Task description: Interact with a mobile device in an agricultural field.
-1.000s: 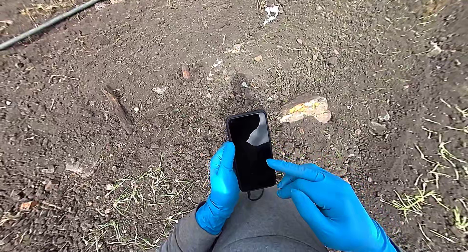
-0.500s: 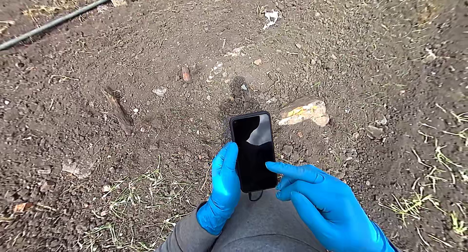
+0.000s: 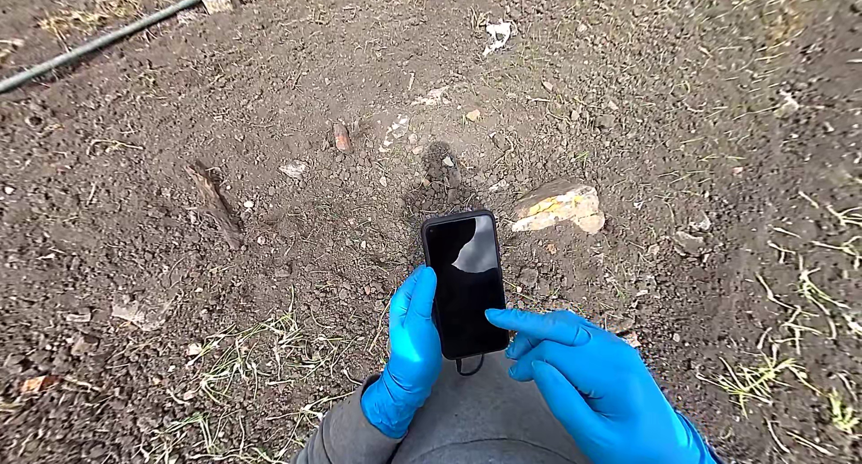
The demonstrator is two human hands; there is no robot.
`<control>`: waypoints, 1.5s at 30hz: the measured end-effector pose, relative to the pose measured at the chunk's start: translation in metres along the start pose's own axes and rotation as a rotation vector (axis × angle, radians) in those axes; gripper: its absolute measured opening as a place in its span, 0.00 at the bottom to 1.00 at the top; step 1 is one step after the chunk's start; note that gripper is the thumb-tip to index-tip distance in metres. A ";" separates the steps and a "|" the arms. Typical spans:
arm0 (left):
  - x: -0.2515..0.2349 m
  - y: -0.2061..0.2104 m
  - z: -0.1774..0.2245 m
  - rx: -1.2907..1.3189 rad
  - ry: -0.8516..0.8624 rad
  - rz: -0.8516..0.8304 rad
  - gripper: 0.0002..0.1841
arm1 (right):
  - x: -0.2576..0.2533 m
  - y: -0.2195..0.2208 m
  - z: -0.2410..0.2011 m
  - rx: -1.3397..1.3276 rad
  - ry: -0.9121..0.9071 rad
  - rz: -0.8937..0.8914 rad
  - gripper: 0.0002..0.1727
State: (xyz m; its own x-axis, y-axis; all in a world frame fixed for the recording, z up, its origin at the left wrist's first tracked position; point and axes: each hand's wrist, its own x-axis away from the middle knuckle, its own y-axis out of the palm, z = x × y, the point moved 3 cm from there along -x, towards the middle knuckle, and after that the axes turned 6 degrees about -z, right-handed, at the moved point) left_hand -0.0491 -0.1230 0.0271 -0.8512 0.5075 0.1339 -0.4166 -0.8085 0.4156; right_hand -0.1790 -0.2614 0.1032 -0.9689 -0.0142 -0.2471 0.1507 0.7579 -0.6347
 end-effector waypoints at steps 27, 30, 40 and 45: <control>0.001 -0.008 0.000 0.052 -0.024 0.081 0.22 | -0.001 0.002 0.000 -0.117 -0.072 0.047 0.26; 0.000 -0.008 0.000 0.046 -0.022 0.077 0.23 | -0.002 0.002 -0.001 -0.100 -0.060 0.047 0.26; -0.002 -0.007 0.004 0.016 -0.022 0.035 0.24 | -0.007 0.002 -0.001 -0.082 -0.060 0.026 0.25; -0.003 -0.007 0.004 0.007 -0.008 0.022 0.24 | -0.010 0.002 -0.002 -0.079 -0.063 0.023 0.25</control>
State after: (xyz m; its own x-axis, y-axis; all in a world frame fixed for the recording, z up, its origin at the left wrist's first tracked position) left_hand -0.0423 -0.1180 0.0280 -0.8577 0.4918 0.1499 -0.3954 -0.8173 0.4191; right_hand -0.1697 -0.2588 0.1061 -0.9508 -0.0352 -0.3080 0.1545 0.8076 -0.5691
